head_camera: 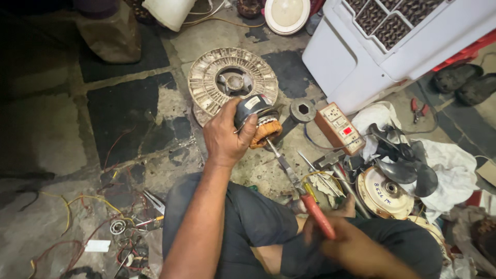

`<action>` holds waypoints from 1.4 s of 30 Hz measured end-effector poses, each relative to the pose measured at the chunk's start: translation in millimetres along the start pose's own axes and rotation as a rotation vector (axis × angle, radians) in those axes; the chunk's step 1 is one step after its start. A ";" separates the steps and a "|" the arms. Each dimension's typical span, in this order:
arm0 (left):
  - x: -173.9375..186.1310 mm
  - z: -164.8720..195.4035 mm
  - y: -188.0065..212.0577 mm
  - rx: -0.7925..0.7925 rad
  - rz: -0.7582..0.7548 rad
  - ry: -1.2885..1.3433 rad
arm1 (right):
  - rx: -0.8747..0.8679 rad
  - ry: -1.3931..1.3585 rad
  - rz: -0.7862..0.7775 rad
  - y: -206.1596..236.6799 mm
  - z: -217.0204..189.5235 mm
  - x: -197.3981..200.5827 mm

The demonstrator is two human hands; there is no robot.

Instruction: The person is repairing an electrical motor. They use pliers to adjust wires and components, apply glue to secure parts, and manipulate the motor's internal structure.

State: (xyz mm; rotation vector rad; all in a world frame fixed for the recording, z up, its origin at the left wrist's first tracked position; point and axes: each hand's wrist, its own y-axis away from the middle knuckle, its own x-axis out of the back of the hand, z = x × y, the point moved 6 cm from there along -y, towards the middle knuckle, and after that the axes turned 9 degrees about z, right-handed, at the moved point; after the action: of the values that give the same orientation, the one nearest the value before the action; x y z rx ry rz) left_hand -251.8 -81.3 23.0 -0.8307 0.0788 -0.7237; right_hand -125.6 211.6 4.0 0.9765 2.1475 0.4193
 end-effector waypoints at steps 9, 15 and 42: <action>-4.5 -8.3 7.0 0.031 0.016 0.068 | 0.156 0.679 0.349 -2.5 31.3 36.0; 24.4 -84.0 -21.1 0.488 0.465 -0.104 | -0.092 -0.219 -0.059 5.7 55.6 7.4; -52.9 -78.2 -11.5 0.761 0.104 0.010 | -0.011 0.392 0.352 83.4 23.4 78.3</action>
State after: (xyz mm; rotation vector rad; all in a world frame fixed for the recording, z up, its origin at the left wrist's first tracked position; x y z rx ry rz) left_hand -324.6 -104.6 -33.6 -0.0941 -0.1399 -0.5921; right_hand -100.5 325.4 -4.2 1.3631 2.3085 0.8524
